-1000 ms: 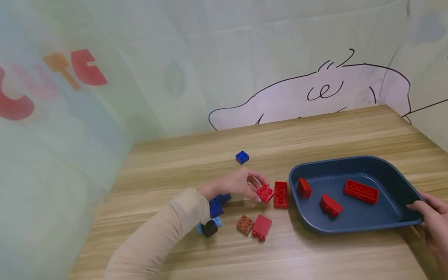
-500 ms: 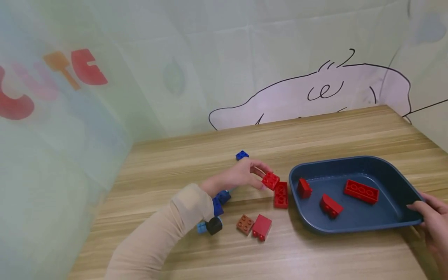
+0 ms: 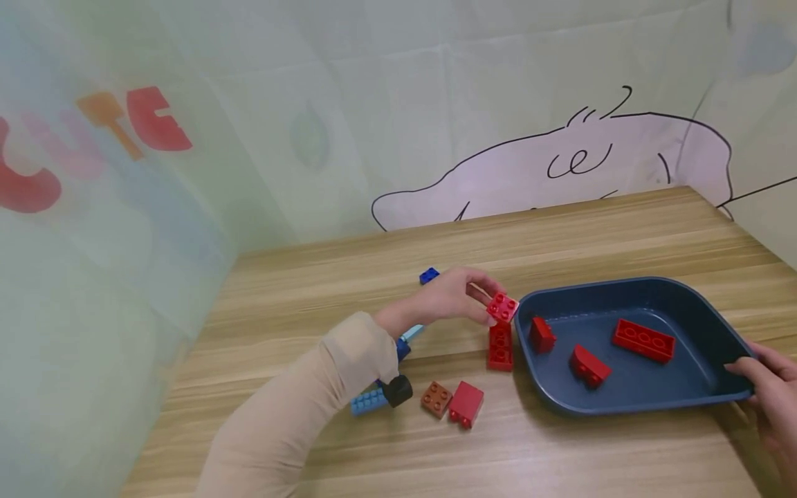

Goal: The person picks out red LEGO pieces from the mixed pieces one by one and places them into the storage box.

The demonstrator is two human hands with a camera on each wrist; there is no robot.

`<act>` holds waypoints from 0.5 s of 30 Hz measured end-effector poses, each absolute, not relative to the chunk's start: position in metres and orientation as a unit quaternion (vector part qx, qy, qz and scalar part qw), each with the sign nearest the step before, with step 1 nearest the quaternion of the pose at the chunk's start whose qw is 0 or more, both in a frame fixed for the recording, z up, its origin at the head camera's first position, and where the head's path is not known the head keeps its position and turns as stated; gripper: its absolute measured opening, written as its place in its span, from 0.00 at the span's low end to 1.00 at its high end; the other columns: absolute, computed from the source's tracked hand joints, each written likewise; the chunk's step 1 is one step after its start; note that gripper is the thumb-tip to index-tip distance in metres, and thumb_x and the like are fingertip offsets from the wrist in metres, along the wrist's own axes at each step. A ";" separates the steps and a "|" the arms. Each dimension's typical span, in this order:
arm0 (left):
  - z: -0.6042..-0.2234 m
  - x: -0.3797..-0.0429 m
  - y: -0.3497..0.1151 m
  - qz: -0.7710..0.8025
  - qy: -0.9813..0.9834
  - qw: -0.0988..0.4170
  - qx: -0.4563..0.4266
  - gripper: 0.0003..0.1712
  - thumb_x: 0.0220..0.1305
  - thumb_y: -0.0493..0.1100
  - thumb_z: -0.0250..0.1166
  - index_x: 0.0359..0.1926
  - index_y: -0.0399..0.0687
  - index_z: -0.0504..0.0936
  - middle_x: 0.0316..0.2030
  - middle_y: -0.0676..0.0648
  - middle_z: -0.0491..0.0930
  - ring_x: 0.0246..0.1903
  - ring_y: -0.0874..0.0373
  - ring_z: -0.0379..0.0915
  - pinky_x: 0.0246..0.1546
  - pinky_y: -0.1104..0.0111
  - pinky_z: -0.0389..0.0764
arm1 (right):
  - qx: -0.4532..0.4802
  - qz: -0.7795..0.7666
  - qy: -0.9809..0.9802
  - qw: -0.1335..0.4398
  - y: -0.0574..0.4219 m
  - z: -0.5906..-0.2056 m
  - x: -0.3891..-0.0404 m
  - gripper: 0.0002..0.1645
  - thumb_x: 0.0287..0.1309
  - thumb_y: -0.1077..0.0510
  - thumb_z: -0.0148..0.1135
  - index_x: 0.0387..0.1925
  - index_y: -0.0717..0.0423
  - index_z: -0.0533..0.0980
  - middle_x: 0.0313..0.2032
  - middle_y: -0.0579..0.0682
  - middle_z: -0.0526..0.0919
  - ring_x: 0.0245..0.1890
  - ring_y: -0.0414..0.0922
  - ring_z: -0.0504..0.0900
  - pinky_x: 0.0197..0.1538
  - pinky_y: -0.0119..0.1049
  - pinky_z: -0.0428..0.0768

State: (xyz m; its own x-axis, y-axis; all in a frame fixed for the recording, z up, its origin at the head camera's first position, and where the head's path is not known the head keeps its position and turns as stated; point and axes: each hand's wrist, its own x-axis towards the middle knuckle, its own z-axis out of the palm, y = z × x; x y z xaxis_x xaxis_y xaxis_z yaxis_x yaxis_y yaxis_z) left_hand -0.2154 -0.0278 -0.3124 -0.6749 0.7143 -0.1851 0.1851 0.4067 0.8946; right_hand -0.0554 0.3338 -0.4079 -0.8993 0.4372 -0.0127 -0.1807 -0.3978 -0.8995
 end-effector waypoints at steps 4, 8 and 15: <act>-0.304 -0.215 -0.016 0.474 0.778 0.287 0.296 0.22 0.52 0.29 0.67 0.50 0.41 0.77 0.44 0.48 0.76 0.42 0.58 0.75 0.38 0.68 0.80 | -0.117 0.827 -0.517 0.189 0.335 -0.411 -0.057 0.33 0.52 0.80 0.36 0.25 0.50 0.84 0.21 0.43 0.81 0.15 0.35 0.80 0.14 0.23 0.74; -0.299 -0.213 -0.005 0.481 0.768 0.290 0.308 0.22 0.52 0.28 0.67 0.49 0.40 0.77 0.43 0.48 0.76 0.40 0.59 0.76 0.37 0.69 0.81 | -0.123 0.821 -0.523 0.190 0.338 -0.415 -0.059 0.32 0.52 0.80 0.37 0.25 0.49 0.84 0.22 0.42 0.81 0.16 0.35 0.80 0.14 0.24 0.74; -0.297 -0.213 0.005 0.479 0.766 0.290 0.314 0.21 0.53 0.28 0.66 0.49 0.40 0.77 0.42 0.49 0.76 0.39 0.60 0.75 0.36 0.69 0.81 | -0.139 0.809 -0.537 0.196 0.335 -0.411 -0.059 0.32 0.51 0.80 0.39 0.24 0.47 0.84 0.21 0.41 0.81 0.15 0.33 0.79 0.11 0.21 0.69</act>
